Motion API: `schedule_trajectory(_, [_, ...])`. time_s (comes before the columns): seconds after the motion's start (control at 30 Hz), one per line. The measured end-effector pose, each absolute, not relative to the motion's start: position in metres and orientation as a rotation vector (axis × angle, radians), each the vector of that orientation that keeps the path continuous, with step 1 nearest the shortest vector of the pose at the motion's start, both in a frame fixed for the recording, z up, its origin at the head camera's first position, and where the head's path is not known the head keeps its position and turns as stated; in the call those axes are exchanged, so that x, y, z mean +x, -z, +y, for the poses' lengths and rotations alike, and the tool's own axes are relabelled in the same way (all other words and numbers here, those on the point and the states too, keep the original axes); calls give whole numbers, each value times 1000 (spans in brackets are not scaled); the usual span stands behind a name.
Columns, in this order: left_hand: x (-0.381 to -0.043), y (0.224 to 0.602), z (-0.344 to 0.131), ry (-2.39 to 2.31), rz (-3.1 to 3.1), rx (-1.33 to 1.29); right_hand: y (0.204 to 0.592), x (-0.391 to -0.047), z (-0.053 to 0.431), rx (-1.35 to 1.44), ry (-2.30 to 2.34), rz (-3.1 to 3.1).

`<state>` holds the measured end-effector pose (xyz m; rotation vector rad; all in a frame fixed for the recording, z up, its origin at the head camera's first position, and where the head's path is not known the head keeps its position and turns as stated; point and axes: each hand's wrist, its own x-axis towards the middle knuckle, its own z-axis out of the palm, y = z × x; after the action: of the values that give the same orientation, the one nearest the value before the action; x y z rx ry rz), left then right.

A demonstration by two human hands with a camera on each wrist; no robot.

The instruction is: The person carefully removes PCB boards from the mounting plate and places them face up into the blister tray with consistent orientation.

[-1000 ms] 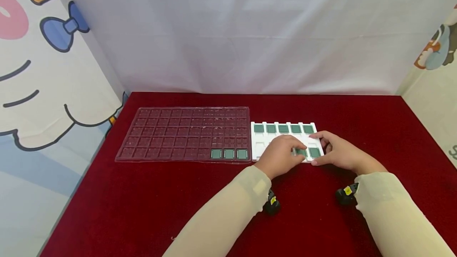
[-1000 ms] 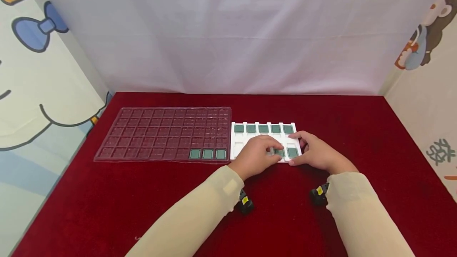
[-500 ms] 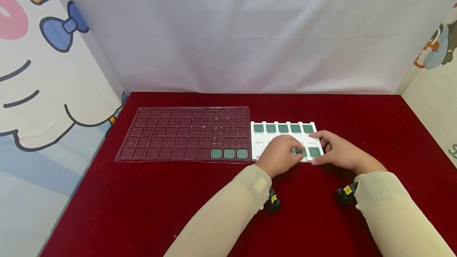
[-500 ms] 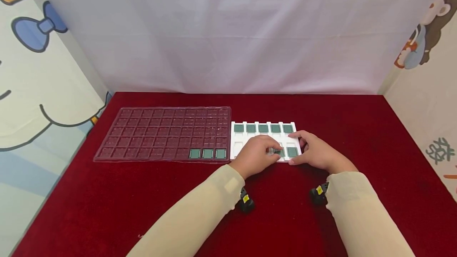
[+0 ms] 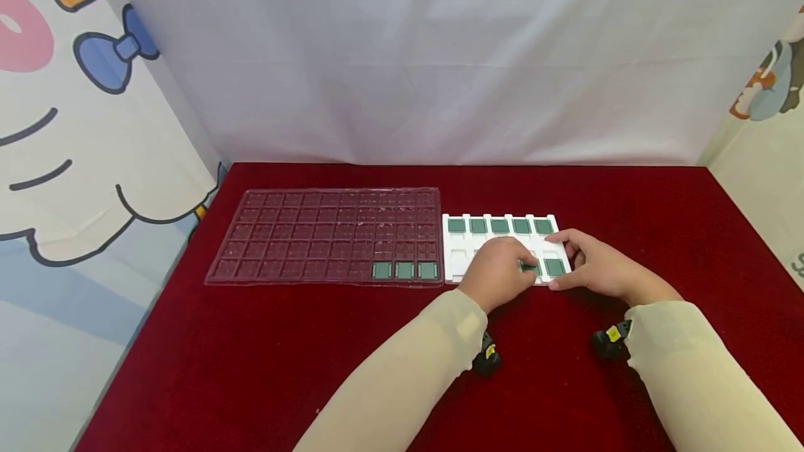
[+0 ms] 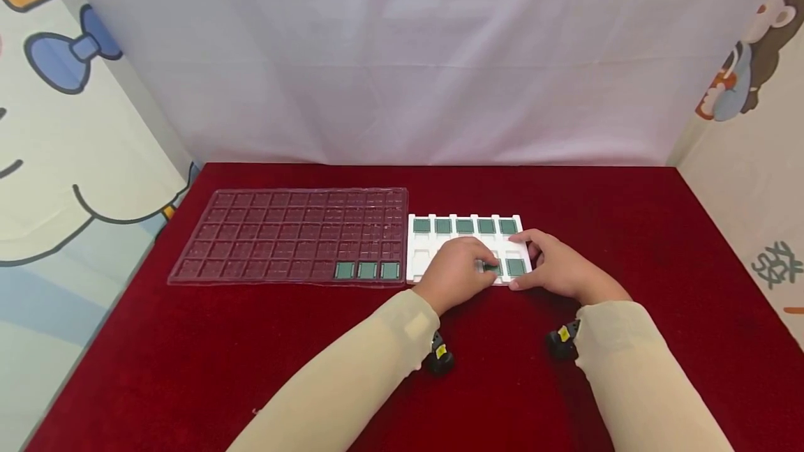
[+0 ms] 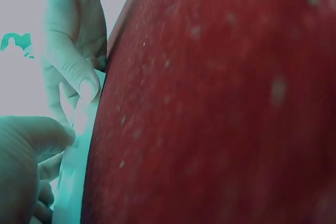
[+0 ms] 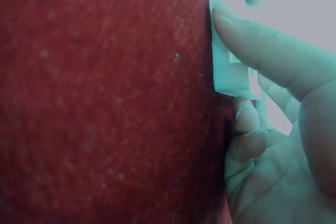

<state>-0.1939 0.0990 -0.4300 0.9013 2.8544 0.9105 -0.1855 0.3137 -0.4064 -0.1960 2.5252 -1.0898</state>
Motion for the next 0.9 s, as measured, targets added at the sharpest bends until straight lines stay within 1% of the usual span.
schedule_trajectory(0.5, [-192, 434, 101, -883, 2917, 931, 407, -187, 315, -196, 1087, 2517])
schedule_trajectory(0.9, [-191, 425, 97, -868, 2917, 971, 409, -188, 315, -221, 1101, 2521])
